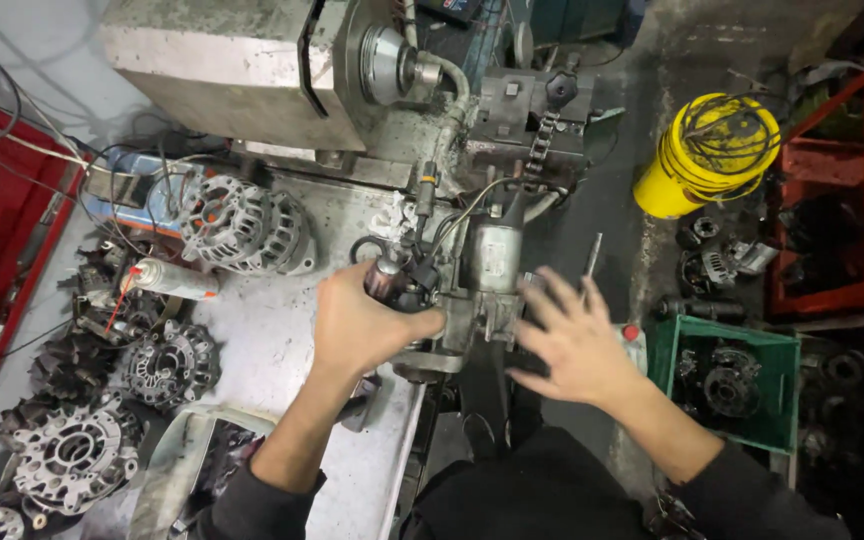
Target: The person works on a car starter motor, using a hammer and a punch to tap and adjust internal components. They also use a screwdriver to manipulate parts within the motor assembly on a cluttered workbench.
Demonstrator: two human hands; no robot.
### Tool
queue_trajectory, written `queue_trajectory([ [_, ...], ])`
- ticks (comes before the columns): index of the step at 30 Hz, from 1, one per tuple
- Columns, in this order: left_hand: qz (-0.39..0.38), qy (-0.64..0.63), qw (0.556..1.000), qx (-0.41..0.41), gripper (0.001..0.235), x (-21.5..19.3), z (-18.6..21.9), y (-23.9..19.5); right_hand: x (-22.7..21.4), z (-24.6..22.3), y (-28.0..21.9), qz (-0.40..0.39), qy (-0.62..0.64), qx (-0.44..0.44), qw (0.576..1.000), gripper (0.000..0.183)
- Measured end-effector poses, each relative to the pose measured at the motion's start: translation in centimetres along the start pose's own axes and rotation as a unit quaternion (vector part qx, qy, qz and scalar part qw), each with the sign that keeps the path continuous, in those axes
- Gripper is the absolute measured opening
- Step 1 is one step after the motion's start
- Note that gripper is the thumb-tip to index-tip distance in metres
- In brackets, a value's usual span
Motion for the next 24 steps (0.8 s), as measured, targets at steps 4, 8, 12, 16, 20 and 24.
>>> queue_trajectory([
  [4, 0.030, 0.067, 0.997, 0.002, 0.048, 0.0, 0.2, 0.1, 0.9, 0.7, -0.1, 0.008, 0.009, -0.054, 0.998, 0.046],
  [8, 0.015, 0.011, 1.000, 0.015, 0.046, 1.0, 0.8, 0.3, 2.5, 1.4, -0.5, -0.009, 0.017, -0.048, 0.999, 0.044],
  [12, -0.006, 0.033, 0.999, 0.009, 0.049, 2.3, 0.7, 1.4, 1.8, 2.5, -2.3, 0.132, 0.111, 0.002, 0.985, 0.080],
  [16, -0.021, 0.008, 1.000, 0.003, 0.046, 3.3, 1.0, 2.3, 3.0, 3.2, -4.4, 0.151, 0.157, 0.079, 0.973, 0.080],
  [20, -0.038, 0.023, 0.999, -0.022, 0.048, 4.5, 0.9, 3.3, 4.2, 3.2, -4.8, 0.125, 0.190, 0.088, 0.970, 0.079],
  [24, -0.051, 0.016, 0.997, -0.052, 0.050, 5.0, 0.4, 3.9, 3.2, 2.8, -4.0, 0.119, 0.247, 0.104, 0.956, 0.089],
])
Point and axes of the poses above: each hand's wrist, its own y-axis towards the middle knuckle, its own x-axis out of the palm, z = x × y, the point moved 3 cm from there along y, towards the middle knuckle, and after that the axes turned 15 degrees about -z, right-handed, at the moved point
